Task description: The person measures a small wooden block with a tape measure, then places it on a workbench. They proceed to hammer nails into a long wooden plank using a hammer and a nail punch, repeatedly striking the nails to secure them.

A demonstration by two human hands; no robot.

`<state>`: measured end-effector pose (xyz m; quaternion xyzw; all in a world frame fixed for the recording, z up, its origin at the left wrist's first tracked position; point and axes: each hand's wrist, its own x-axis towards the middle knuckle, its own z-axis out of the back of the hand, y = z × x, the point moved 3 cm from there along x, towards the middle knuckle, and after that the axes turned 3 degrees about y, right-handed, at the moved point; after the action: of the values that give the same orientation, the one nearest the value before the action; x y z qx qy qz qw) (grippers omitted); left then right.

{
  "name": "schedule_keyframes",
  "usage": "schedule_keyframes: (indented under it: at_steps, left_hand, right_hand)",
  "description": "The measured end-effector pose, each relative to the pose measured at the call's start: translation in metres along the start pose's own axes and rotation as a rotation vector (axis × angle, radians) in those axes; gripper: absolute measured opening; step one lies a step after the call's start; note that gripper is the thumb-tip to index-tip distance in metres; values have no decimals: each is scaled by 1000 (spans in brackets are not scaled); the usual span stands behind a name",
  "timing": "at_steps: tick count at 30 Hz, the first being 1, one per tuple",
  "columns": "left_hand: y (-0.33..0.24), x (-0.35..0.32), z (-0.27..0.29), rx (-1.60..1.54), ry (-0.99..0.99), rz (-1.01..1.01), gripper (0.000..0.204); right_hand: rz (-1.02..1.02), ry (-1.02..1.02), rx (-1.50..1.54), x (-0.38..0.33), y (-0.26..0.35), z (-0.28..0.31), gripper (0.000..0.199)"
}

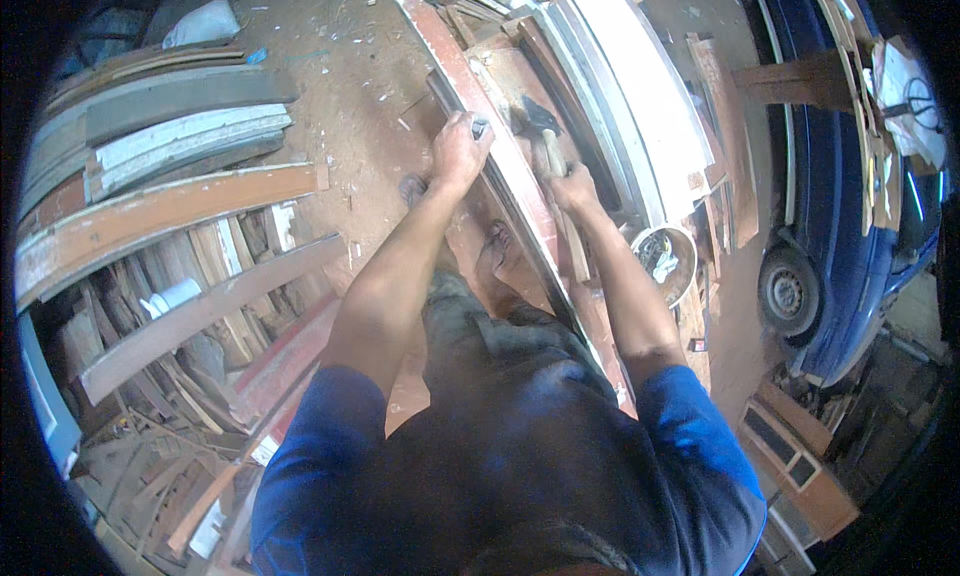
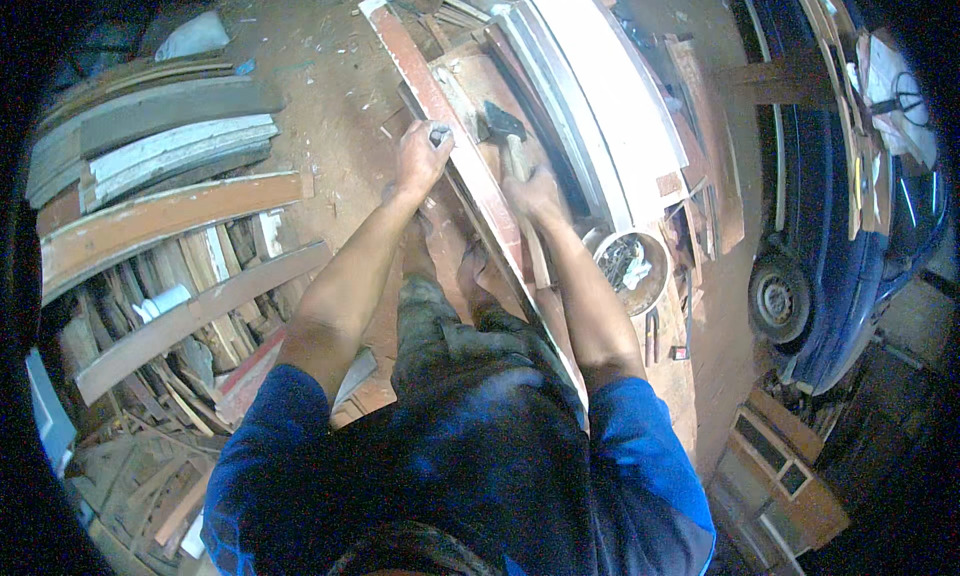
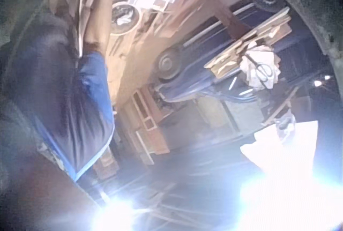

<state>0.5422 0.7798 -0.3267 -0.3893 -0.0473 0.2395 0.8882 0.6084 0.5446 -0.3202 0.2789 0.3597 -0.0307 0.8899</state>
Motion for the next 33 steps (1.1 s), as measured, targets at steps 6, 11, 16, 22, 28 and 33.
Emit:
schedule_keyframes:
  at_steps: [6, 11, 16, 22, 28, 33]
  left_hand:
    - [11, 7, 0, -61, -207, 29, 27]
    - [16, 14, -3, -92, -169, 26, 30]
    - [48, -4, -10, -349, -160, 118, 36]
    - [91, -87, 15, -373, -173, 250, 40]
    - [139, -145, 9, -427, -251, 275, 40]
    - [73, -95, 29, -420, -209, 229, 29]
  right_hand:
    - [354, 67, 343, -51, 11, 16, 45]
    - [482, 22, 28, -61, 26, 24, 49]
    - [459, -25, -224, -70, 58, 9, 58]
    - [626, -85, -171, -80, 101, 11, 52]
    - [509, 77, -470, -30, 86, -3, 63]
    - [524, -98, -181, -29, 40, 0, 67]
